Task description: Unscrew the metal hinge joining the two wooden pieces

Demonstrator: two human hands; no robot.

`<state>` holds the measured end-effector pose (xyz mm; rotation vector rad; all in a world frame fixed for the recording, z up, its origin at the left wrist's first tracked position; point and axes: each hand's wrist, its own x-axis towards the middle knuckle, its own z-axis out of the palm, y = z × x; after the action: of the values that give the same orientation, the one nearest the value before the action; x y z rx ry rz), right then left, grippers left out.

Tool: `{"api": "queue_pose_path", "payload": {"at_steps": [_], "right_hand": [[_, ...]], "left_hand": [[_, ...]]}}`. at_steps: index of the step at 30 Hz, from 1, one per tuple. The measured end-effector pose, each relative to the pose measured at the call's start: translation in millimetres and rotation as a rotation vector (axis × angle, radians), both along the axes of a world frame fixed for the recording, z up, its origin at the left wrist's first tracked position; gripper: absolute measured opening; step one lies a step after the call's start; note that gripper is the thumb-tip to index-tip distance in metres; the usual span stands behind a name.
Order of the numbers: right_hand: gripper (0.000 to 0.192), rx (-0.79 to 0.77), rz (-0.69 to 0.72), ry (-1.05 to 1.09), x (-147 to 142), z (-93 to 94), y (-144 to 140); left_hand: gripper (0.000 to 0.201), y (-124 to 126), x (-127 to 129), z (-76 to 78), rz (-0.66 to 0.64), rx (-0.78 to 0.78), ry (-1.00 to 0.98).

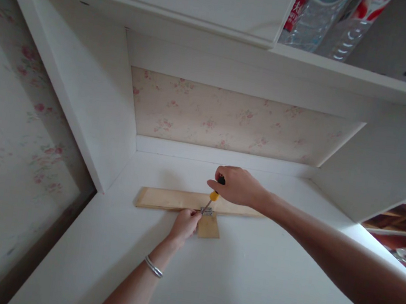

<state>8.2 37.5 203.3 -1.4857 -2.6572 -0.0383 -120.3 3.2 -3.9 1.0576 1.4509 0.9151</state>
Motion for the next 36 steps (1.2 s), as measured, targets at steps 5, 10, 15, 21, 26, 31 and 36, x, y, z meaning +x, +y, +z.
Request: {"api": "queue_pose_path", "payload": {"at_steps": [5, 10, 15, 21, 26, 31, 36], "right_hand": [[0.025, -0.019, 0.086, 0.030, -0.2, -1.5, 1.9], [0.024, -0.014, 0.034, 0.007, -2.8, 0.0, 3.3], [0.031, -0.033, 0.060, 0.026, -2.7, 0.5, 1.8], [0.018, 0.003, 0.028, 0.000, -0.9, 1.8, 1.7], [0.035, -0.045, 0.051, 0.021, 2.4, 2.7, 1.6], [0.022, -0.047, 0.095, 0.014, 3.4, 4.1, 1.2], [0.028, -0.059, 0.087, 0.017, 3.0, 4.7, 2.6]], "left_hand": [[0.024, 1.0, 0.0, 1.6, -0.006, -0.012, 0.052], [0.023, 0.8, 0.0, 2.6, 0.007, -0.020, 0.059], [0.023, 0.5, 0.3, 2.4, 0.005, -0.019, 0.043], [0.024, 0.8, 0.1, 1.0, 0.012, -0.020, 0.024], [0.022, -0.9, 0.3, 3.3, 0.017, -0.015, 0.003], [0.022, -1.8, 0.2, 6.9, 0.020, -0.024, 0.003], [0.023, -1.1, 0.4, 5.4, 0.015, -0.011, 0.036]]}}
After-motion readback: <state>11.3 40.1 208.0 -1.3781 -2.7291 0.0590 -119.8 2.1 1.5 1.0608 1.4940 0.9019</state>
